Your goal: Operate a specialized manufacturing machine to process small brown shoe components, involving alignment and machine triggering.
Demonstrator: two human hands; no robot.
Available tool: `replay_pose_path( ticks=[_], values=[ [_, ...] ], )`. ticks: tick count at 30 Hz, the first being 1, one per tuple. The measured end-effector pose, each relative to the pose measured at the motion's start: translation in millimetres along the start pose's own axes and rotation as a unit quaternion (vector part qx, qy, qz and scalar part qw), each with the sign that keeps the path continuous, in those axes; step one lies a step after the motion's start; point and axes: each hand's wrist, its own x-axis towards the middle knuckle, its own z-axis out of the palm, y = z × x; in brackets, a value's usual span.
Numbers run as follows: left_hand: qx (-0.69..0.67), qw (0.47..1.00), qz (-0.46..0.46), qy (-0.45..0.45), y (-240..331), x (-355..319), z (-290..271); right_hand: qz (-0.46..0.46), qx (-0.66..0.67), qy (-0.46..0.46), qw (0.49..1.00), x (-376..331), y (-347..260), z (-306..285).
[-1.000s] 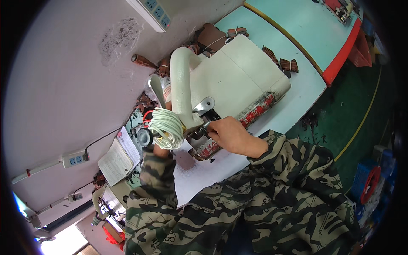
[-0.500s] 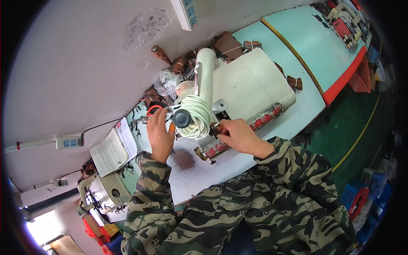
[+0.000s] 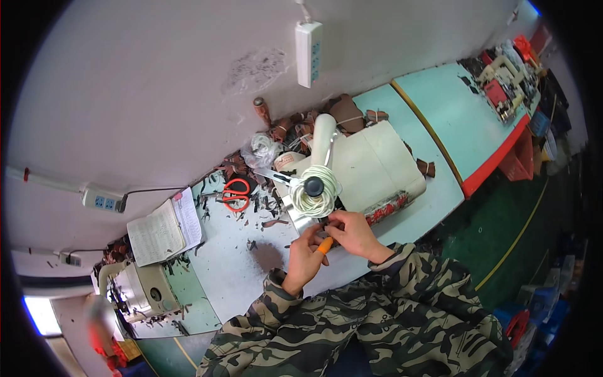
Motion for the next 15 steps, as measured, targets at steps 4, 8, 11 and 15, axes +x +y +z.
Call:
replay_pose_path(
  ticks=[4, 8, 11, 15],
  values=[
    [-0.034, 0.999, 0.004, 0.020, -4, 4, 2, 0.014, 0.005, -0.008, 1.000, 1, 3, 1],
    [-0.052, 0.998, 0.002, 0.031, -2, 3, 0, 0.038, 0.068, -0.016, 0.997, 2, 7, 5],
    [-0.045, 0.996, -0.022, 0.067, -4, -4, -2, 0.053, 0.124, -0.071, 0.988, 1, 3, 3],
    [0.019, 0.989, 0.043, 0.141, 19, 17, -32, 0.065, 0.055, -0.071, 0.994, -2, 9, -8]
  ],
)
